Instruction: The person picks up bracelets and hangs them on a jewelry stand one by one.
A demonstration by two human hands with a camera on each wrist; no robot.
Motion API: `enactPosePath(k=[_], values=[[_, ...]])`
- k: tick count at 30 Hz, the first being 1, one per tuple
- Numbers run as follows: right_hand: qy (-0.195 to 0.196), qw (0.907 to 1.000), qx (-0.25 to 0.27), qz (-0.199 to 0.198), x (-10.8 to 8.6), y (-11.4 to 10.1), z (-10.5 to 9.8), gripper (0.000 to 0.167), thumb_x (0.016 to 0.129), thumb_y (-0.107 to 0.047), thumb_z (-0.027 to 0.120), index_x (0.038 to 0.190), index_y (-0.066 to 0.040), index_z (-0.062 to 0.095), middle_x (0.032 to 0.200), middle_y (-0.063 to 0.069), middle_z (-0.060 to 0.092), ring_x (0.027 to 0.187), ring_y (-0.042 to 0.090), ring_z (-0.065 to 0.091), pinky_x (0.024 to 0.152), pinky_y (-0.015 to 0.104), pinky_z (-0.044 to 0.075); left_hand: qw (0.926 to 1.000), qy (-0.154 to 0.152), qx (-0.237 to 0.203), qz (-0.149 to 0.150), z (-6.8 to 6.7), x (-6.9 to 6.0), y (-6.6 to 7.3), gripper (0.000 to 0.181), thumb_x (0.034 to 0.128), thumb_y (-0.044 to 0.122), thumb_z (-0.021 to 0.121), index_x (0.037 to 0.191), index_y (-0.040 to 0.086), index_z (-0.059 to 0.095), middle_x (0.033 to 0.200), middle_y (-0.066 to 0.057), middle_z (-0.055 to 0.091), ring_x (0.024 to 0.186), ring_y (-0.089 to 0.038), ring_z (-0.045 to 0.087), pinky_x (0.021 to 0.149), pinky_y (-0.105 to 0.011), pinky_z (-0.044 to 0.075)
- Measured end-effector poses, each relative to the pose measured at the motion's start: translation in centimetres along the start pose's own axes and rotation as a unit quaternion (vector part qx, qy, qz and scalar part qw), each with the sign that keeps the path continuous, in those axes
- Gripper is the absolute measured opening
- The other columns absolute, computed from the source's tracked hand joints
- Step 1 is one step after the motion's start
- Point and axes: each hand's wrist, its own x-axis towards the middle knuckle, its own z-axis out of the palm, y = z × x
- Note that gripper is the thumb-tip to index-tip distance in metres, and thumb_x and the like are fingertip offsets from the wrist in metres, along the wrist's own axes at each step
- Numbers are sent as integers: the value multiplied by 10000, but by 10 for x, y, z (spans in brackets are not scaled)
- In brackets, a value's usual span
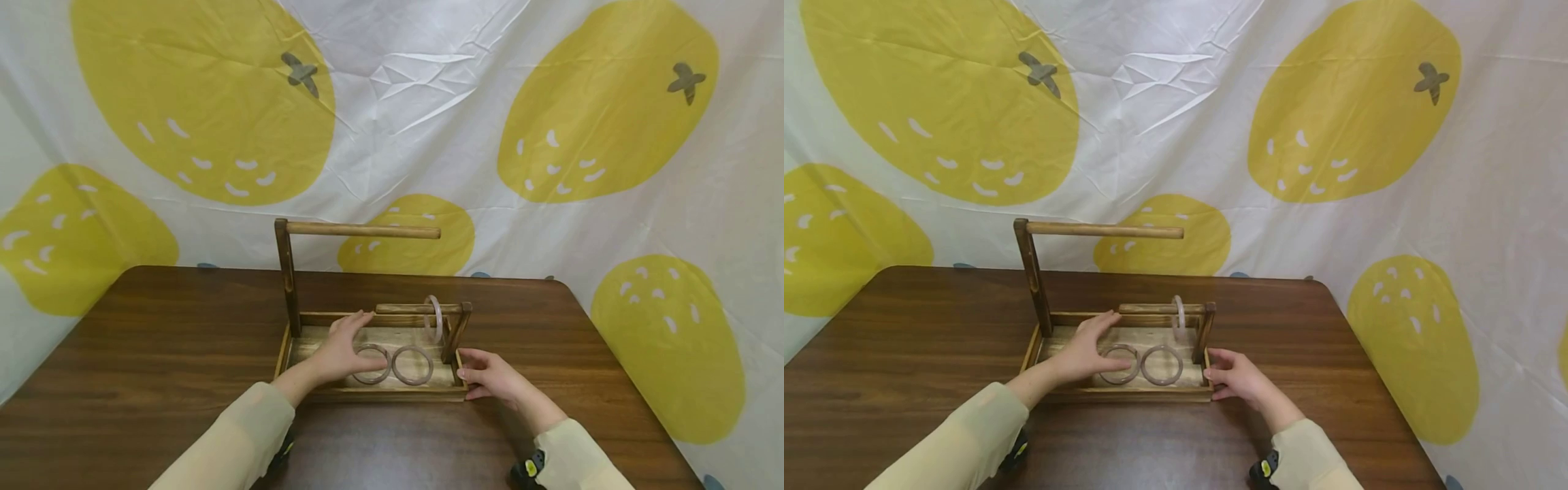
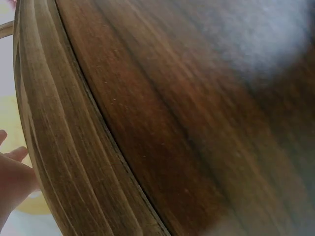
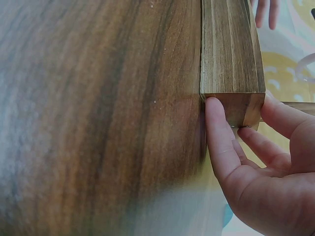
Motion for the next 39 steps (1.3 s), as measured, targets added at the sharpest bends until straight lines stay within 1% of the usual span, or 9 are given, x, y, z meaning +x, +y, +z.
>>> enactPosePath(k=[6,9,13,22,23,27,31,35,39], values=[[5,10000,12,11,0,1,-1,638,916,-84,573,1405,144,232,1069,178,511,782,120,542,683,327,570,9982,-169,570,47,3,-1,-3,916,699,360,801,1454,119,343,1530,-163,248,1389,-472,137,1054,-665,221],[10,10000,3,28,0,1,-1,639,916,-86,574,1405,143,232,1076,186,510,778,121,543,684,331,570,9955,-313,894,61,5,0,-5,918,699,402,791,1456,138,344,1534,-140,252,1398,-457,124,1065,-667,190],[22,10000,2,54,-1,1,0,636,917,-86,573,1406,141,234,1075,188,510,767,122,544,683,334,570,9909,-482,1240,218,8,1,-6,914,699,434,784,1450,137,355,1525,-156,265,1399,-456,127,1080,-666,139],[17,10000,5,37,-2,-1,1,629,920,-74,563,1405,146,228,1085,196,516,779,115,546,686,331,569,9859,-652,1486,397,11,4,-5,872,705,416,787,1423,121,391,1504,-191,290,1381,-473,158,1089,-651,129],[11,10000,2,34,-2,-1,1,630,920,-77,563,1405,146,228,1092,203,517,781,115,547,688,332,570,9850,-617,1528,505,13,6,-10,874,712,465,768,1426,135,385,1501,-191,294,1372,-483,165,1080,-659,135],[-9,10000,-7,20,-1,-1,1,633,920,-81,566,1405,145,228,1096,209,518,784,116,549,689,333,569,9830,-657,1635,509,13,5,-9,865,720,461,764,1423,122,390,1489,-200,309,1363,-486,181,1080,-653,145],[-21,10000,-11,8,-1,0,0,636,919,-84,569,1404,147,229,1094,209,516,782,118,545,687,331,569,9783,-794,1886,309,13,5,-5,837,731,401,774,1420,107,402,1494,-189,310,1367,-476,193,1089,-641,152],[-20,10000,-22,19,-2,-1,0,637,919,-88,571,1404,145,231,1100,216,515,776,120,544,684,328,567,9687,-938,2282,276,14,6,-5,769,743,411,761,1379,97,464,1503,-170,303,1361,-478,211,1068,-654,186],[15,10000,-9,18,-2,-2,1,635,914,-89,578,1401,143,242,1102,220,518,784,125,547,681,324,567,9604,-988,2585,334,12,7,-1,680,734,393,771,1302,93,546,1494,-161,322,1340,-466,251,1041,-659,227]])
